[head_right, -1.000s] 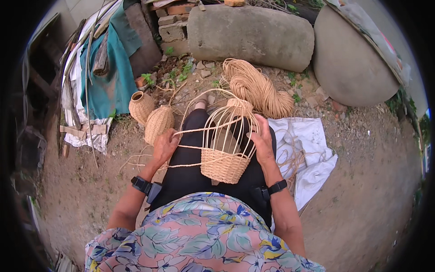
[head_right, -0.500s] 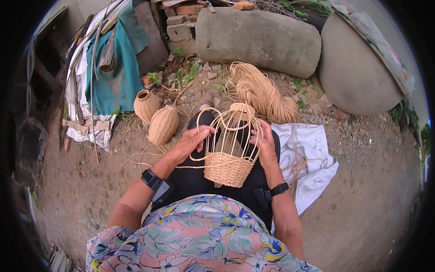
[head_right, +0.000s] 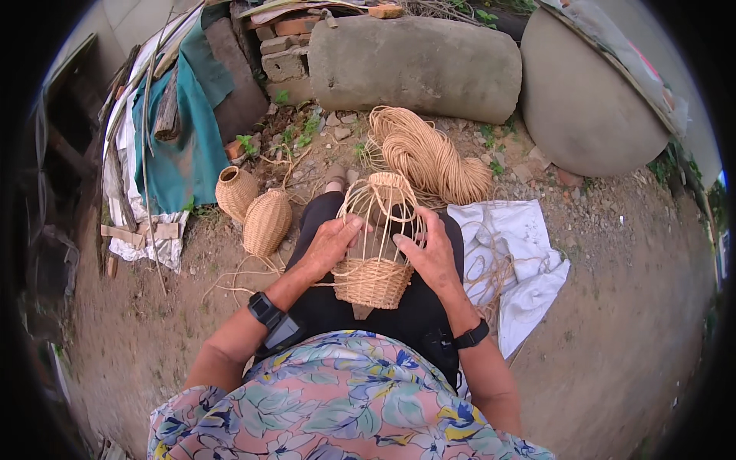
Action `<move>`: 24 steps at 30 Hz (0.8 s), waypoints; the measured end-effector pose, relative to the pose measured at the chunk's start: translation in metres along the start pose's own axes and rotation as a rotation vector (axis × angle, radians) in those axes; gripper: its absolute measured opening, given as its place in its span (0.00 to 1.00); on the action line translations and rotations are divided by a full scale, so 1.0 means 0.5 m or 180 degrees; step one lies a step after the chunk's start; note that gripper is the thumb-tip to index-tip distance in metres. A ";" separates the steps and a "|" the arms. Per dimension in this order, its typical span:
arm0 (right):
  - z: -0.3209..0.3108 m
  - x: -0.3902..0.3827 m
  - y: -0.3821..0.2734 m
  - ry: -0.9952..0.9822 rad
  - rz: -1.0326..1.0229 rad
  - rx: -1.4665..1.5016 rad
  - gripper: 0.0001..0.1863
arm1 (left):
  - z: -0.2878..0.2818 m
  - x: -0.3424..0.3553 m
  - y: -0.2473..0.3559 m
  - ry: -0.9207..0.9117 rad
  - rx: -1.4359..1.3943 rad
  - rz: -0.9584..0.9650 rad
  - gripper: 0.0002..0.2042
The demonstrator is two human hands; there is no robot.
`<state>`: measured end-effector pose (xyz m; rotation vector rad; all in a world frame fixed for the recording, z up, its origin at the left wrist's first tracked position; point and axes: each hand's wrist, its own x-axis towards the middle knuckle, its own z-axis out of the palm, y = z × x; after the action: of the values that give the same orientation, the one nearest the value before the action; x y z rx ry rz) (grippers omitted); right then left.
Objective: Weaving a small decorative basket using flexible natural fibers.
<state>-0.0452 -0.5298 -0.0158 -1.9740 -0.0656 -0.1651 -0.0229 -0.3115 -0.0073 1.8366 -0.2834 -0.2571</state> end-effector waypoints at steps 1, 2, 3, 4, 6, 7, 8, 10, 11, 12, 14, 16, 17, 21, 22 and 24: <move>0.009 0.000 0.000 0.0086 0.0042 0.0030 0.36 | 0.001 0.000 0.000 -0.0051 0.0096 0.0041 0.24; 0.017 0.006 -0.001 0.0096 0.0043 0.0041 0.36 | 0.000 0.005 -0.006 -0.0082 0.0216 0.0094 0.25; 0.030 0.016 -0.007 0.0178 0.0277 -0.0030 0.36 | -0.010 -0.001 0.004 -0.0096 0.0234 0.0080 0.25; 0.031 0.022 -0.009 0.0267 0.0505 -0.0114 0.37 | -0.022 -0.009 0.028 -0.0219 0.0280 0.0141 0.26; 0.033 0.023 -0.004 0.0308 0.0536 -0.0181 0.37 | -0.045 -0.003 0.024 0.0319 0.1170 0.1834 0.27; 0.032 0.019 -0.004 0.0360 0.0590 -0.0257 0.37 | -0.061 -0.006 0.040 0.0302 0.1172 0.1823 0.27; 0.024 0.015 -0.007 0.0381 0.0532 -0.0096 0.38 | -0.086 -0.014 0.059 0.0293 0.1398 0.1241 0.27; 0.027 0.012 -0.002 0.0363 0.0519 -0.0057 0.38 | -0.128 -0.020 0.058 0.0213 0.0777 0.0447 0.24; 0.028 0.013 -0.001 0.0351 0.0500 -0.0029 0.38 | -0.143 -0.022 0.047 0.0218 0.0783 0.0452 0.24; 0.030 0.011 -0.003 0.0371 0.0510 -0.0030 0.37 | -0.155 -0.025 0.047 -0.0062 -0.0392 -0.0091 0.19; 0.031 0.015 0.003 0.0382 0.0472 0.0016 0.37 | -0.150 -0.017 0.046 -0.0388 -0.1879 -0.0358 0.10; 0.032 0.014 0.006 0.0380 0.0448 0.0048 0.37 | -0.112 -0.007 0.056 -0.0329 -0.1714 -0.0369 0.10; 0.032 0.012 0.006 0.0405 0.0417 0.0063 0.37 | -0.095 -0.003 0.060 -0.0271 -0.1545 -0.0380 0.10; 0.033 0.011 0.014 0.0477 0.0312 0.0119 0.37 | -0.041 0.033 0.031 -0.0104 0.0167 -0.0097 0.07; 0.033 0.012 0.018 0.0486 0.0316 0.0117 0.37 | -0.030 0.032 0.025 0.0069 0.0893 0.0670 0.05; 0.031 0.011 0.023 0.0495 0.0364 0.0487 0.37 | -0.009 0.028 0.034 0.0327 0.1602 0.0918 0.05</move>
<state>-0.0369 -0.5204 -0.0313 -1.8011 0.1318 -0.2316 -0.0091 -0.3167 0.0100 2.2610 -0.5744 0.1231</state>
